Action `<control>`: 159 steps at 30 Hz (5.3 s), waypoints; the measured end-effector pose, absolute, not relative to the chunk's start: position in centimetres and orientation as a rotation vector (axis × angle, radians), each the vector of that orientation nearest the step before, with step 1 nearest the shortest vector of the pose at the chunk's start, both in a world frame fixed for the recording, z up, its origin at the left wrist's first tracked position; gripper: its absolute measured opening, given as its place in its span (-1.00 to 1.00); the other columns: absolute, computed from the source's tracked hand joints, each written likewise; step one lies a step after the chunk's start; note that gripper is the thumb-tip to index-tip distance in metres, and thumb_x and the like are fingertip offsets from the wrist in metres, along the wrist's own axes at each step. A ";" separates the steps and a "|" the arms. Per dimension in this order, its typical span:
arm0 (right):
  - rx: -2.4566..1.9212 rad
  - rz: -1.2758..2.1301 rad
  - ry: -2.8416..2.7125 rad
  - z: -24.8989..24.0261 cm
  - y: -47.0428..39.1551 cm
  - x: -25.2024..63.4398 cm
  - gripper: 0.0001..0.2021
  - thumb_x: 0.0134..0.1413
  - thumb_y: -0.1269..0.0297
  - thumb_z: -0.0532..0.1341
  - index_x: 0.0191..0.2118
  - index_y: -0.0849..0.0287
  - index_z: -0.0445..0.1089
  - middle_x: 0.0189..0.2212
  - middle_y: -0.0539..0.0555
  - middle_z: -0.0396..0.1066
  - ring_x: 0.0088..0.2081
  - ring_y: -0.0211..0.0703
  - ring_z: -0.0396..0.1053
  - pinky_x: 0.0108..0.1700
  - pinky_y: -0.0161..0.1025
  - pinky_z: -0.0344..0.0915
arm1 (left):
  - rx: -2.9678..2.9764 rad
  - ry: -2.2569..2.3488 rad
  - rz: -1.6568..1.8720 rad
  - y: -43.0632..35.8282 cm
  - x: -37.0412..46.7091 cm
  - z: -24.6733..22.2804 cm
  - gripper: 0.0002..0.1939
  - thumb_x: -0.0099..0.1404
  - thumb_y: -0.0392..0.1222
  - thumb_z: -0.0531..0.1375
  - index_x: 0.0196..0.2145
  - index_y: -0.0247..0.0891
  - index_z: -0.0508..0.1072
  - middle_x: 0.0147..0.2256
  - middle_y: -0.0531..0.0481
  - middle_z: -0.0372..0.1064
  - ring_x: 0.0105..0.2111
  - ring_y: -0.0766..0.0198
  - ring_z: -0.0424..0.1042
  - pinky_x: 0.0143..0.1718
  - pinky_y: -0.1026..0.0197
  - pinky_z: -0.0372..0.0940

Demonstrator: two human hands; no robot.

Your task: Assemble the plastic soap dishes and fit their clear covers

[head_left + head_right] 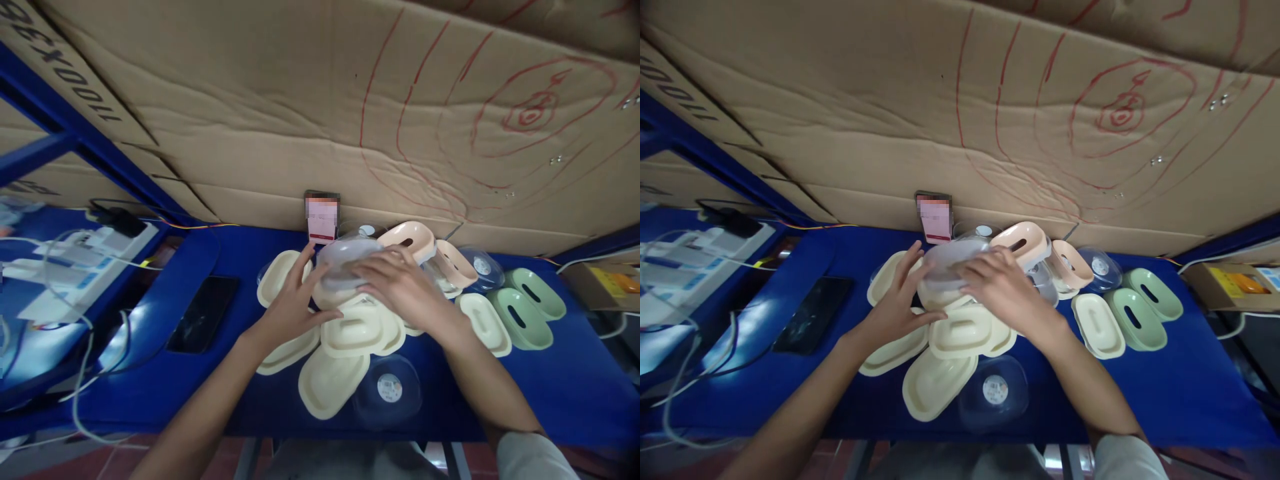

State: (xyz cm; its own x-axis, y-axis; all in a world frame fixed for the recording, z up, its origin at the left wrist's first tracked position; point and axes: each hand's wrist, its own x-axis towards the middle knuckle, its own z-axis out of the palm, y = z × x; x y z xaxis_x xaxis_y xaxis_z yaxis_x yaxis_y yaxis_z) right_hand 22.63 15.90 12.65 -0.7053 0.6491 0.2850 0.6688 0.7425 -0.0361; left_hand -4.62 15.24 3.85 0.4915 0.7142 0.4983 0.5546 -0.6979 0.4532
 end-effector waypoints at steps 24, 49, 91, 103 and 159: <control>-1.943 0.066 -2.100 0.9 -2.1 40.5 -0.58 0.51 0.12 0.09 0.37 -0.11 0.35 0.34 0.17 0.40 0.33 0.19 0.39 0.31 0.27 0.35 | 2.786 1.349 0.638 -0.4 -3.5 0.2 -0.16 0.35 0.10 0.35 0.49 -0.01 0.20 0.50 -0.30 0.05 0.48 -0.30 0.10 0.51 -0.43 -0.22; -1.285 0.233 -2.493 2.4 -4.6 29.8 -0.45 0.43 0.17 0.24 0.46 -0.06 0.25 0.40 0.12 0.34 0.41 0.13 0.28 0.39 0.30 0.32 | 2.596 1.428 0.829 -0.7 -4.7 -1.2 -0.58 0.41 -0.49 0.20 0.13 -0.15 0.46 0.22 -0.25 0.43 0.22 -0.10 0.46 0.31 -0.32 0.28; -1.146 -0.004 -2.509 2.5 -6.0 24.7 -0.75 0.51 0.23 0.21 0.14 0.14 0.53 -0.12 0.14 0.61 -0.06 -0.02 0.51 0.17 0.03 0.27 | 2.529 1.725 1.123 -5.9 -2.9 -2.2 -0.69 0.52 -0.30 0.16 0.17 -0.20 0.45 0.23 -0.29 0.44 0.28 -0.14 0.39 0.38 -0.34 0.08; -1.748 -0.155 -2.175 3.1 8.0 31.7 -0.64 0.47 0.18 0.14 0.17 0.23 0.52 0.11 0.33 0.57 0.16 0.27 0.44 0.21 0.16 0.22 | 2.824 1.221 0.887 -4.3 1.7 -1.5 -0.55 0.56 -0.19 0.16 0.35 -0.21 0.36 0.32 -0.26 0.38 0.32 -0.07 0.38 0.47 -0.28 -0.01; -1.572 -0.084 -2.170 3.7 2.4 33.2 -0.51 0.49 0.11 0.18 0.42 0.08 0.33 0.35 0.24 0.40 0.35 0.22 0.38 0.34 0.24 0.39 | 2.712 0.980 0.911 -3.6 0.6 -1.6 -0.71 0.51 -0.25 0.24 0.16 -0.20 0.47 0.25 -0.18 0.45 0.35 -0.03 0.36 0.39 -0.23 0.32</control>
State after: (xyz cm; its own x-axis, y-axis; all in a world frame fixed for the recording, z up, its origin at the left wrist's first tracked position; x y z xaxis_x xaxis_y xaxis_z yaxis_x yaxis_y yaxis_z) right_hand 33.18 2.38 3.66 -0.2438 0.8860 0.3944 0.9138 0.3461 -0.2126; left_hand 0.61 -3.62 -1.63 0.6098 0.6147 0.5003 0.5441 -0.7837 0.2996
